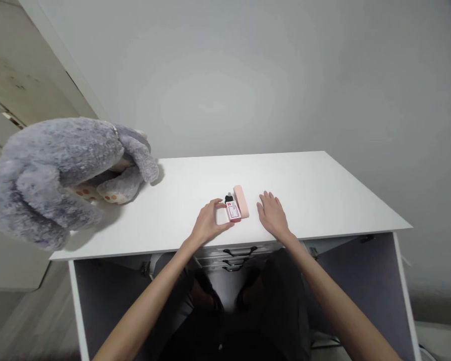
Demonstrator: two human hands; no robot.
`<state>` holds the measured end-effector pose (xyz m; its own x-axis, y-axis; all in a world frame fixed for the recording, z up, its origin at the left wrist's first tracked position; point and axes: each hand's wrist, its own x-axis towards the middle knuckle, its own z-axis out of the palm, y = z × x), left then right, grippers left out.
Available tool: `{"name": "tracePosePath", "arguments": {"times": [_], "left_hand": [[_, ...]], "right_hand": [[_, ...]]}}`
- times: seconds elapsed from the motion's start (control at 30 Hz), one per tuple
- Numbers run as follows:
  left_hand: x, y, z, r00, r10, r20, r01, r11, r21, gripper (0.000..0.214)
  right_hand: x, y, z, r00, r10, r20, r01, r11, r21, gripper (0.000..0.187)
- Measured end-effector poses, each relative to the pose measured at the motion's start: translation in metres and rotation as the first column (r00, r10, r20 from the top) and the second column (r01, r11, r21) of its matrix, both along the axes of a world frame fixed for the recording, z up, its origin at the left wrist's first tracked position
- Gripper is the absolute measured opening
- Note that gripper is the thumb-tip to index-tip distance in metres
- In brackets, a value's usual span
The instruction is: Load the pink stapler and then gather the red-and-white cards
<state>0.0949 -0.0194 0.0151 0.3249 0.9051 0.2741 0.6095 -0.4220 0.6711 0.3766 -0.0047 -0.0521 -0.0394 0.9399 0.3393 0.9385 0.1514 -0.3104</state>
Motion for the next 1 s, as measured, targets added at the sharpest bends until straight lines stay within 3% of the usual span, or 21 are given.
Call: {"name": "tracePosePath", "arguments": {"times": [0.23, 0.37, 0.57, 0.77, 1.0], "left_hand": [[-0.003, -0.003, 0.001, 0.999, 0.011, 0.034, -0.011, 1.0, 0.014, 0.083], [-0.02, -0.007, 0.006, 0.997, 0.066, 0.026, -0.067, 0.998, 0.003, 0.083], [-0.081, -0.012, 0.012, 0.977, 0.211, 0.027, -0.212, 0.977, 0.016, 0.078], [-0.148, -0.012, 0.02, 0.912, 0.41, -0.002, -0.41, 0.912, 0.0, 0.082], [-0.187, -0.009, 0.033, 0.87, 0.476, -0.129, -0.458, 0.876, 0.149, 0.077]], "right_hand": [[0.001, -0.001, 0.0, 0.999, 0.014, -0.037, -0.014, 1.0, 0.007, 0.061], [0.001, -0.001, 0.0, 0.999, 0.021, -0.025, -0.021, 1.0, -0.008, 0.062], [0.001, -0.002, -0.001, 1.0, 0.017, -0.011, -0.017, 1.0, -0.003, 0.063], [0.002, -0.003, -0.003, 1.0, 0.023, -0.004, -0.023, 1.0, 0.007, 0.062], [0.002, -0.004, -0.002, 1.0, 0.027, -0.01, -0.027, 1.0, 0.003, 0.062]]}}
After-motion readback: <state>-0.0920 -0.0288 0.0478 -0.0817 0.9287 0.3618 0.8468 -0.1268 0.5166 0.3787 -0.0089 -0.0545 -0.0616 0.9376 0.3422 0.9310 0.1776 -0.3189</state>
